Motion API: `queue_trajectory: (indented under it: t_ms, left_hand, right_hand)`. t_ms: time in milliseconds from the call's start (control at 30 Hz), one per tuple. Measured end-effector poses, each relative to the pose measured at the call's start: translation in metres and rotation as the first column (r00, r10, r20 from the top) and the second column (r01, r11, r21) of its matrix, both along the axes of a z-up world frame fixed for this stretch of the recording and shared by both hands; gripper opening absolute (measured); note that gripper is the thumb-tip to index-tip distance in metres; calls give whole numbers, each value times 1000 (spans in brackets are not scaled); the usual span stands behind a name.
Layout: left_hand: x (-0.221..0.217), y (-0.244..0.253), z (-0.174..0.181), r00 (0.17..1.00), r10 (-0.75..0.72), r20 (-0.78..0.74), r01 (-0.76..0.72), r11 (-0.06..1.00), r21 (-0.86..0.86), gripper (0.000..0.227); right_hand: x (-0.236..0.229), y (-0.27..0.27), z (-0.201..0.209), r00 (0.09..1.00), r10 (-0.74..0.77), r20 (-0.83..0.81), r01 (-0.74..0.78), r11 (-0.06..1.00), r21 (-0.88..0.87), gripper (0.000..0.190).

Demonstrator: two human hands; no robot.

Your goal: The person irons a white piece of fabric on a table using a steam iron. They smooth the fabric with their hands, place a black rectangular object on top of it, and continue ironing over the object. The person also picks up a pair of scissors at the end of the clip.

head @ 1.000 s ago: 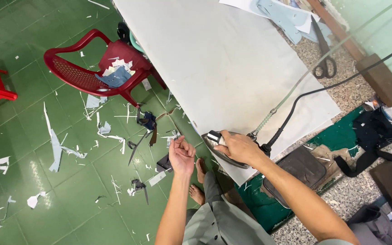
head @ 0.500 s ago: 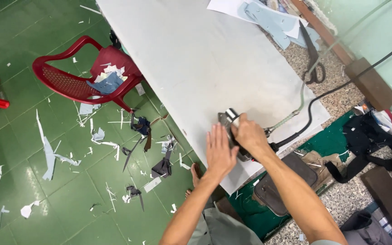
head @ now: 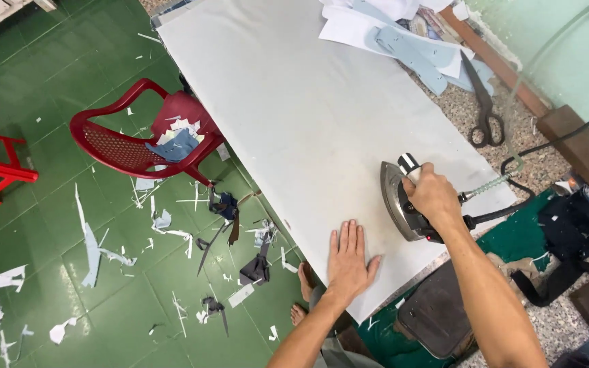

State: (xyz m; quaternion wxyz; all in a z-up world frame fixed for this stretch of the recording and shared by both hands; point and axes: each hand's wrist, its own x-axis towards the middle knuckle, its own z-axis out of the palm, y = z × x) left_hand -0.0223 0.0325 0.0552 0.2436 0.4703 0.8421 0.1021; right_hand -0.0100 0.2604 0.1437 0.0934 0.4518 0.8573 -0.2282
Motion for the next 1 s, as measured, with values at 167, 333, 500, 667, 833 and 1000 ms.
queue_trajectory:
  t_ms: [167, 333, 500, 667, 833, 1000]
  left_hand:
    - [1, 2, -11, 998, -15, -69, 16, 1000, 14, 82]
    - [-11, -5, 22, 993, -70, -97, 69, 998, -10, 81]
    - [-32, -8, 5, 917, -394, -59, 385, 915, -119, 82]
    - [-101, 11, -64, 835, -478, -274, 541, 804, 247, 68]
    - [-222, 67, -27, 748, -653, -119, 662, 748, 57, 65]
    - [-361, 121, -58, 845, -343, -411, 529, 649, 547, 48]
  right_hand:
    - [-2, 4, 0, 999, -27, 32, 28, 999, -16, 47]
    - [-8, -4, 12, 993, -67, 101, 71, 997, -33, 47]
    - [-9, -4, 9, 977, -113, 181, 125, 991, -53, 52]
    - [-3, 1, -6, 979, -93, 180, 95, 996, -1, 52]
    - [-10, 8, -10, 946, -194, 259, 211, 977, -40, 53]
    - [-6, 20, -43, 905, -277, 323, 304, 952, -38, 52]
